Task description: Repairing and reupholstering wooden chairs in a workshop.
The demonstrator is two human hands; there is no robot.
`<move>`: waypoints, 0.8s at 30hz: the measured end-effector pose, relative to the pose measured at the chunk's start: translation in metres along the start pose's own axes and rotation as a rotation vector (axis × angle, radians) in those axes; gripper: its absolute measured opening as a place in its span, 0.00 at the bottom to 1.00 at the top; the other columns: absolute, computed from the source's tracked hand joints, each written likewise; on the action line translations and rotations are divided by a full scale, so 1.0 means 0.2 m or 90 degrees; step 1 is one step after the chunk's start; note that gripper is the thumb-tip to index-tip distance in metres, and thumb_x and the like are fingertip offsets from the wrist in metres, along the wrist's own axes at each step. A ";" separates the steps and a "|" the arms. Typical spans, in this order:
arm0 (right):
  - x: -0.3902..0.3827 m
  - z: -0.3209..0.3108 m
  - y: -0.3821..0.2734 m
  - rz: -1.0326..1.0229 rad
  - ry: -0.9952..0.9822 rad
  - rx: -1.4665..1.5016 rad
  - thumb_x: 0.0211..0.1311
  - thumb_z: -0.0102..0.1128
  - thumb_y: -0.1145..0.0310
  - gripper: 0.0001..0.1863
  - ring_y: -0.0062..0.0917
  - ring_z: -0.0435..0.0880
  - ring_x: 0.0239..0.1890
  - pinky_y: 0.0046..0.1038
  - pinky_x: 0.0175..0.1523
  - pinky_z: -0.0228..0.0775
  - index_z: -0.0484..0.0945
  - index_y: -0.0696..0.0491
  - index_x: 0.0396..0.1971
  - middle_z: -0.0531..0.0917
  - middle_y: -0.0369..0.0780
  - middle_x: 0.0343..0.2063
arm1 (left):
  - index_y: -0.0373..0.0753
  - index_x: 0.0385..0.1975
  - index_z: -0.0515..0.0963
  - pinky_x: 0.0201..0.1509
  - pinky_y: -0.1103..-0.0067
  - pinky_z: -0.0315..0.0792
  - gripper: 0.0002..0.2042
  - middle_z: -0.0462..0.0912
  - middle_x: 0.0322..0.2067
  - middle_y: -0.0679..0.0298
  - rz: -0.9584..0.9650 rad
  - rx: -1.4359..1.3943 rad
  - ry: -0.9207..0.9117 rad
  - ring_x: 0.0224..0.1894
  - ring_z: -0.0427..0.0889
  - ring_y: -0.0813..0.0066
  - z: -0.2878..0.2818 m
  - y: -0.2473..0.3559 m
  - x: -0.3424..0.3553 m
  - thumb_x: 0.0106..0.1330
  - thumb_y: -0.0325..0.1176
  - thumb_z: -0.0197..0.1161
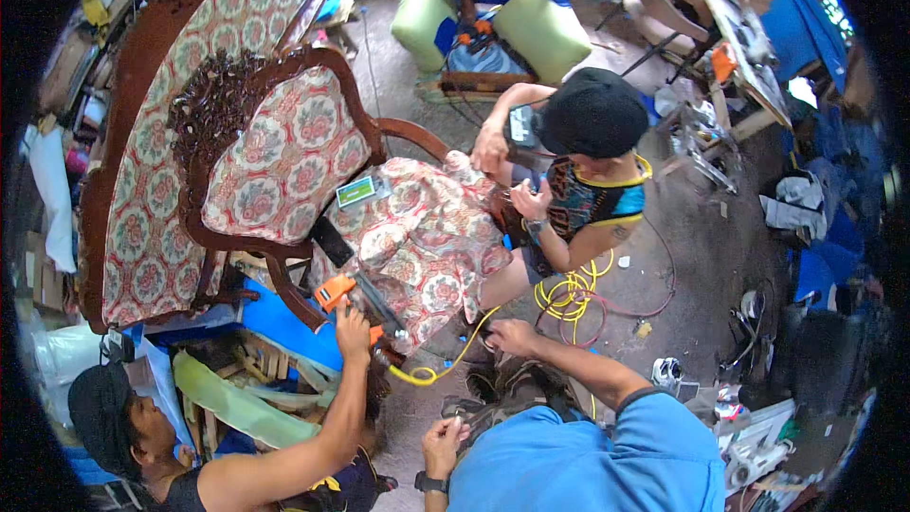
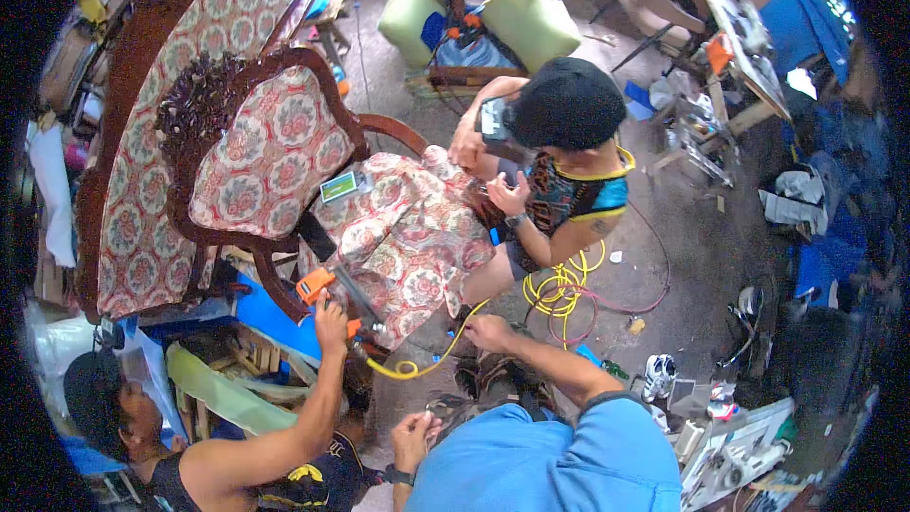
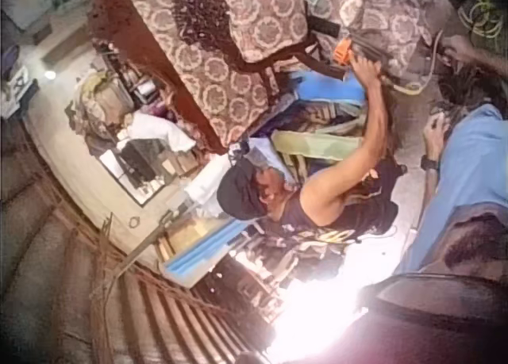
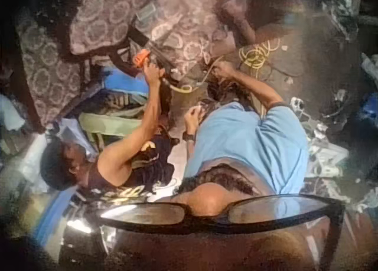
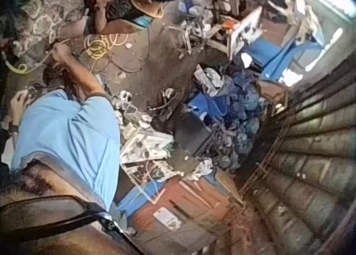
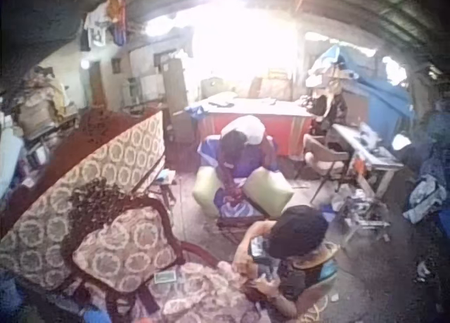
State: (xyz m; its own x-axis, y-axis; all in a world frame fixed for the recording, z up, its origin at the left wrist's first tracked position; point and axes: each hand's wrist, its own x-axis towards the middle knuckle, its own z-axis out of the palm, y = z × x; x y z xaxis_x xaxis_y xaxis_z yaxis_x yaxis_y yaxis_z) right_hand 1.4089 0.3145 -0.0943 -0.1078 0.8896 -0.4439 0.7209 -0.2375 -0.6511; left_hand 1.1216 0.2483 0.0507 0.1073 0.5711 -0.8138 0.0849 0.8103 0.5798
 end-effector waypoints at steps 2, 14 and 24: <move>-0.26 -0.07 -0.02 0.022 -0.002 0.020 0.62 0.55 0.59 0.14 0.44 0.82 0.39 0.42 0.44 0.74 0.79 0.54 0.37 0.83 0.47 0.35 | 0.27 0.39 0.78 0.39 0.78 0.81 0.10 0.84 0.32 0.53 0.069 0.010 -0.036 0.34 0.85 0.70 -0.01 -0.03 0.06 0.68 0.30 0.59; -1.15 0.16 -0.68 -0.067 0.066 0.425 0.67 0.54 0.58 0.19 0.24 0.82 0.40 0.30 0.46 0.73 0.78 0.56 0.49 0.85 0.42 0.37 | 0.31 0.37 0.80 0.32 0.85 0.72 0.10 0.84 0.31 0.62 0.278 0.147 -0.134 0.30 0.79 0.82 0.18 -0.09 -0.21 0.68 0.33 0.61; -1.48 0.06 -0.50 -0.015 0.245 0.402 0.65 0.57 0.63 0.13 0.24 0.82 0.33 0.30 0.39 0.73 0.79 0.57 0.40 0.84 0.44 0.30 | 0.34 0.38 0.80 0.35 0.84 0.73 0.10 0.82 0.30 0.66 0.215 0.223 -0.315 0.31 0.78 0.83 0.50 -0.11 -0.33 0.68 0.34 0.61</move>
State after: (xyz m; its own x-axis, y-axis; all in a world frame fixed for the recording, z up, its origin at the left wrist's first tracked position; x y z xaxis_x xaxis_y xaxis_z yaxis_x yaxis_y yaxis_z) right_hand 1.3601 0.0703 0.0951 0.2128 0.9437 -0.2534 0.1769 -0.2923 -0.9398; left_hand 1.2114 0.1806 0.0955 0.6161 0.5899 -0.5219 0.2730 0.4616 0.8440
